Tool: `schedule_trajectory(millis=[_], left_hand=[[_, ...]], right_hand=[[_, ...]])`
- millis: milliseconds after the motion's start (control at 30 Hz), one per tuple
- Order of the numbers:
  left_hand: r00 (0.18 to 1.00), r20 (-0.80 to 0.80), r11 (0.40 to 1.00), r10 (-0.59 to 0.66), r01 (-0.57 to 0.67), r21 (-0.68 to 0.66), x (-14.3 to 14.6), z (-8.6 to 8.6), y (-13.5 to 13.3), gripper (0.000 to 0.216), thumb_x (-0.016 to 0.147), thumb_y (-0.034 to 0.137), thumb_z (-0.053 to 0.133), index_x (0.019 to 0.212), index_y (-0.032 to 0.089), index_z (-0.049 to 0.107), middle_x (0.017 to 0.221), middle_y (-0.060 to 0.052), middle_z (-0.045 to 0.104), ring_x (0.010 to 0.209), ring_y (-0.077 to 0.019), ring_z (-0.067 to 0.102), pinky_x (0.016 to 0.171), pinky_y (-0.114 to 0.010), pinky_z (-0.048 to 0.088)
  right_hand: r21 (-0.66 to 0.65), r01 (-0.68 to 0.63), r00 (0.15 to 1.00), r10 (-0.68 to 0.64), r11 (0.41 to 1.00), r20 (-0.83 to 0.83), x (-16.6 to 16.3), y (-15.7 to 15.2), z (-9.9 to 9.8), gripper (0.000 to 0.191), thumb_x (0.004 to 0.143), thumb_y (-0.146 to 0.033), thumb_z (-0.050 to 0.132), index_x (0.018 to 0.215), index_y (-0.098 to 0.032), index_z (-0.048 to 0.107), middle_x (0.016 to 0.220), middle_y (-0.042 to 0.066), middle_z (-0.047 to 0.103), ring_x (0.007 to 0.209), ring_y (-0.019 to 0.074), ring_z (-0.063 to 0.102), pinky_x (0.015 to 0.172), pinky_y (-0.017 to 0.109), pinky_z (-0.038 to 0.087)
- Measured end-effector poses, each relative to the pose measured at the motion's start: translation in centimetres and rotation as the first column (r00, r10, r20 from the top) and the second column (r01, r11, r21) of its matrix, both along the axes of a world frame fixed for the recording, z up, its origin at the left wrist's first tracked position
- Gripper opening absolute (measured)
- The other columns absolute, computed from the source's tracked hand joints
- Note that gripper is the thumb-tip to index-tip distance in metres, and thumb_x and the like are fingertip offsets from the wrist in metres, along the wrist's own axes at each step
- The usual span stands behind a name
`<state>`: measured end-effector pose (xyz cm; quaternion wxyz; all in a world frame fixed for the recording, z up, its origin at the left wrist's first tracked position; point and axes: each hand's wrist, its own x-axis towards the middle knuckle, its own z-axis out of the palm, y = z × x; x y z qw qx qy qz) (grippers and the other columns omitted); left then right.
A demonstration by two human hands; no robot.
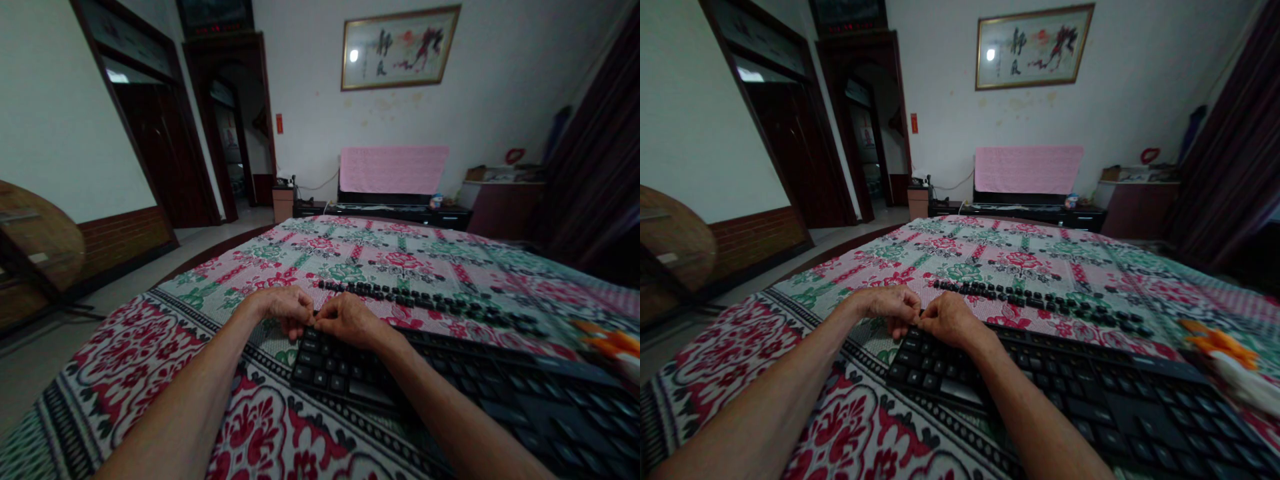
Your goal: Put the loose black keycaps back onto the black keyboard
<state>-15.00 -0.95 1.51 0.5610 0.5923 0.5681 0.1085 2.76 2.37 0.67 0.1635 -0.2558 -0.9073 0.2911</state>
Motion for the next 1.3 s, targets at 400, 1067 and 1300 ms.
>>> schedule_trajectory(millis=[400,1067,1300], left_hand=[[0.994,-0.09,0.996,0.059,-0.052,0.079,0.0,0.3,0.0,0.024,0.059,0.034,0.056,0.075,0.016,0.054,0.056,0.002,0.058,0.048,-0.0097,0.055,0.046,-0.02,0.043],[0.974,0.168,0.944,0.152,-0.193,0.268,0.7,1.6,-0.1,0.029,0.058,0.023,0.058,0.085,0.014,0.056,0.06,0.001,0.056,0.049,-0.0071,0.051,0.044,-0.017,0.038],[0.941,0.247,0.92,0.23,-0.293,0.259,0.8,1.1,0.3,0.026,0.059,0.024,0.057,0.082,0.012,0.056,0.054,-0.001,0.059,0.043,-0.0065,0.049,0.042,-0.017,0.037]], right_hand=[[0.17,0.079,0.996,-0.083,0.982,0.019,-0.6,-0.4,-0.6,0.02,0.063,-0.027,0.047,0.059,-0.014,0.062,0.048,0.0,0.052,0.042,0.0066,0.039,0.039,0.019,0.022],[0.076,0.119,0.958,-0.094,0.99,-0.272,-0.1,-0.2,0.0,0.019,0.07,-0.02,0.043,0.08,-0.016,0.059,0.068,0.001,0.059,0.058,0.0098,0.05,0.053,0.019,0.034],[0.105,0.317,0.925,-0.283,0.943,-0.254,-0.5,-0.4,0.3,0.015,0.065,-0.027,0.052,0.073,-0.017,0.06,0.062,0.001,0.058,0.054,0.0104,0.049,0.05,0.02,0.033]])
